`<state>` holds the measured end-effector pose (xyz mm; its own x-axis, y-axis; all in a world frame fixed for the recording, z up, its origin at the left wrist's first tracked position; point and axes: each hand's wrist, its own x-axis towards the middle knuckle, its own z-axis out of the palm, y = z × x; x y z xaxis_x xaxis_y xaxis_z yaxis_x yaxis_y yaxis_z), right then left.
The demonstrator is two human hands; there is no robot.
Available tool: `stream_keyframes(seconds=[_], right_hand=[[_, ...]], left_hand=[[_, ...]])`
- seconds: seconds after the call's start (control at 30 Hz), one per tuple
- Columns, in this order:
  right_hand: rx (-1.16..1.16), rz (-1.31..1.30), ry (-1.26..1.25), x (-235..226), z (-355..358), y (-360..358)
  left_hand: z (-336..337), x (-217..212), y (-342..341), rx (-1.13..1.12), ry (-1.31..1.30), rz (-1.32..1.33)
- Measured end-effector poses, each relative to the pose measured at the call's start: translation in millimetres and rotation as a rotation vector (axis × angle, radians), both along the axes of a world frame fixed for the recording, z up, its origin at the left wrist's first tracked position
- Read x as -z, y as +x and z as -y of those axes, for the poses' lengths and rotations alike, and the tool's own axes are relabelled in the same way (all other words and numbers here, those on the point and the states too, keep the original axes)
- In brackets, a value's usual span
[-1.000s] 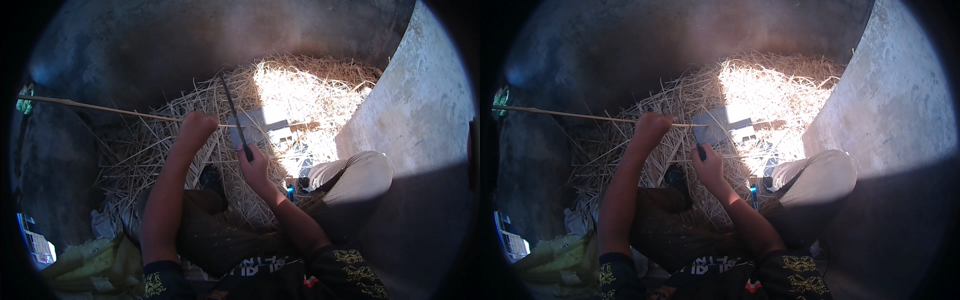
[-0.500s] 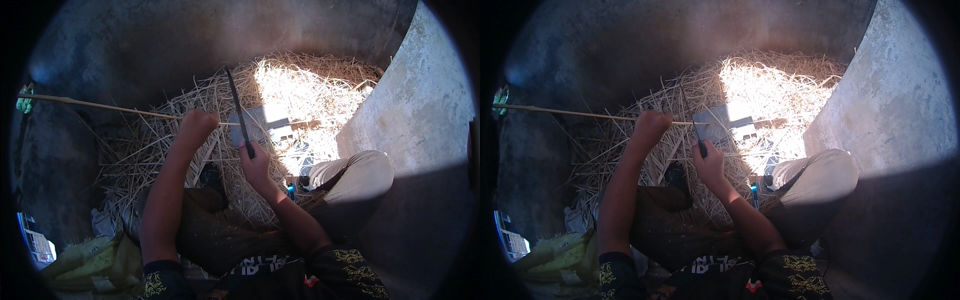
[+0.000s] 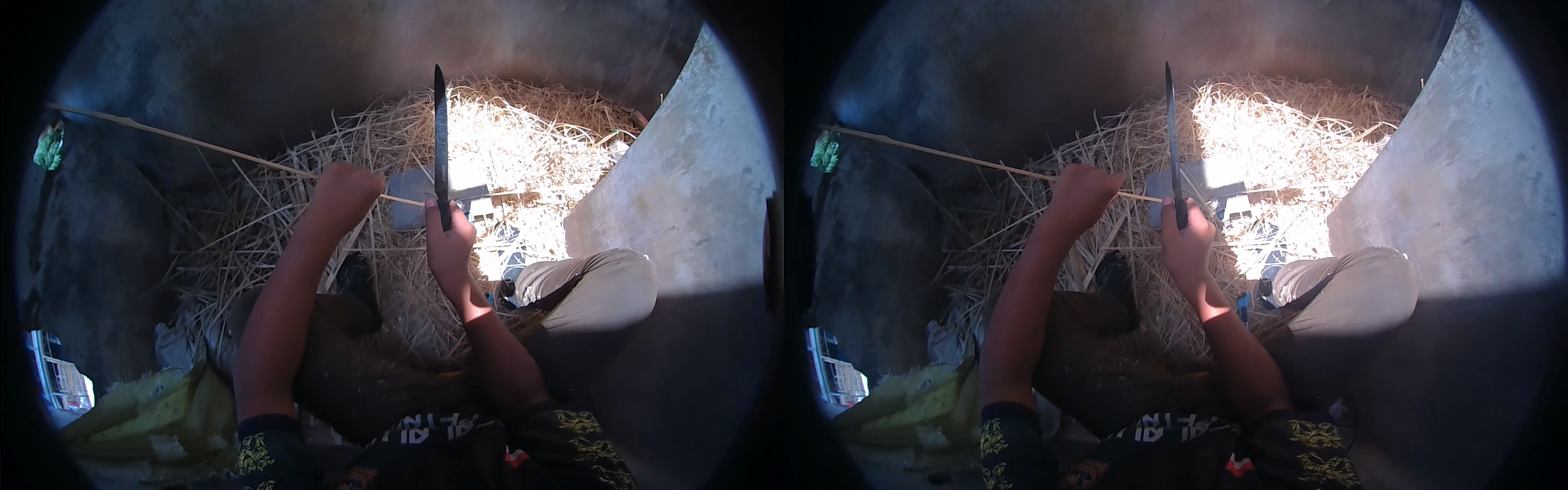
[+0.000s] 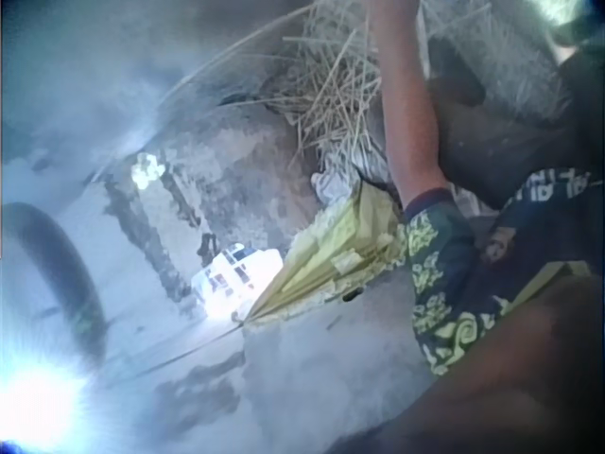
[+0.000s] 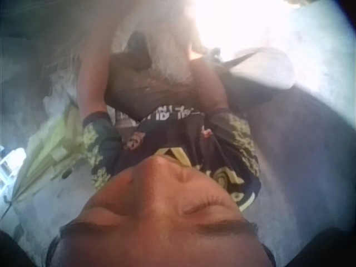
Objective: The person sits on a straw-covered floor and uses a knife to split long bamboo strips into thinner slivers. They hold the bamboo with one hand and carefully shave the material with the other, occasionally switching tools or adjusting the grip to continue the splitting process.
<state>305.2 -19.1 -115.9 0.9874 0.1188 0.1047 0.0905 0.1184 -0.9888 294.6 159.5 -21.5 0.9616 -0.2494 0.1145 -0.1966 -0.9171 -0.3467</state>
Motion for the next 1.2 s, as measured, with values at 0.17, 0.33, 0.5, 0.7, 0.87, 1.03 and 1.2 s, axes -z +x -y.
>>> stream_keyframes(seconds=[0.17,0.33,0.5,0.7,0.87,1.03,1.2], right_hand=[[0.009,-0.008,0.036,-8.4,5.4,7.8],[-0.019,0.001,0.099,-8.1,3.8,6.7],[-0.035,0.028,-0.034,59.3,1.0,-10.5],[-0.275,-0.154,-0.777,155.7,0.7,-23.4],[-0.113,-0.050,-0.345,75.7,-8.5,-14.0],[-0.192,-0.044,-0.422,121.8,-4.1,-19.3],[-0.095,-0.040,-0.817,163.2,0.3,-16.6]], left_hand=[[15.0,-2.3,-4.4,-0.053,0.037,0.009],[16.8,5.9,-3.1,-0.075,0.131,-0.045],[-10.0,4.1,1.6,-0.115,0.112,-0.049],[-19.4,-9.8,-1.5,-0.154,0.084,-0.112],[-25.8,-6.4,-4.1,-0.191,0.124,-0.151],[-21.8,-5.8,-1.1,-0.145,0.080,-0.092],[-18.1,-11.8,-2.4,-0.168,0.093,-0.098]])
